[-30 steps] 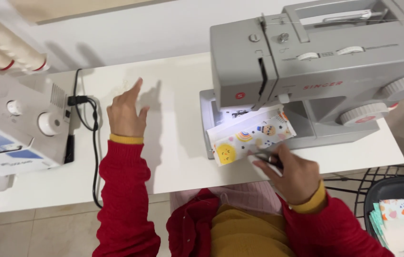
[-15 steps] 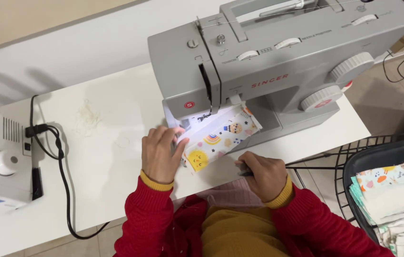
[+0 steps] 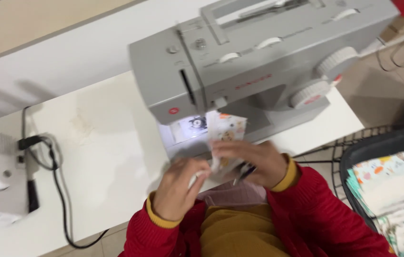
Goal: Sewing together multiple small pieces of patterned fabric using a sewing machine.
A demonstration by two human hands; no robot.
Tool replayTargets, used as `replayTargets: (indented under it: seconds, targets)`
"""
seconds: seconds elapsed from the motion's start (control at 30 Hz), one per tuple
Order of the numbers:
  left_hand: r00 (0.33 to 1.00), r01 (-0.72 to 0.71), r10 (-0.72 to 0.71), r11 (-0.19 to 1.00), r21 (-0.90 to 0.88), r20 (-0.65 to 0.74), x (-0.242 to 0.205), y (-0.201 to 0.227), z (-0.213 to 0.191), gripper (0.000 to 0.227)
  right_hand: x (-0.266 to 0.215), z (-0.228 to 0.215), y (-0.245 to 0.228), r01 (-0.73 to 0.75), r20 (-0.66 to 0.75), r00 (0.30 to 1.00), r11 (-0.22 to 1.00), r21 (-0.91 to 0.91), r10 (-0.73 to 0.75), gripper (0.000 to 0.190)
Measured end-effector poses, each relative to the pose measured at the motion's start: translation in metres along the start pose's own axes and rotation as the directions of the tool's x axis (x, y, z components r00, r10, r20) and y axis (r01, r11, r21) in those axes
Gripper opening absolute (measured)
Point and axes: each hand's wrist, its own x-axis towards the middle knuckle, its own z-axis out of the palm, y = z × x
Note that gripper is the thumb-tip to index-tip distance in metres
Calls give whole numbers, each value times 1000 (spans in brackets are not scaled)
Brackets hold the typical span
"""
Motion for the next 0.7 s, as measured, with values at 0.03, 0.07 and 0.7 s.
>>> replayTargets:
  seconds: [0.03, 0.07, 0.7]
  targets:
    - [1000, -15, 15, 1000, -20, 17, 1, 10, -2, 10, -7, -1, 0, -19, -11, 1000, 1000, -22, 18, 50]
    - [996, -45, 47, 999, -29, 77, 2, 20, -2, 12, -15, -3, 1, -81, 115, 990, 996, 44, 76, 52]
    - [923, 22, 30, 991, -132, 384, -26, -13, 104, 65, -379, -166, -51, -966, -838, 212, 241, -100, 502, 19]
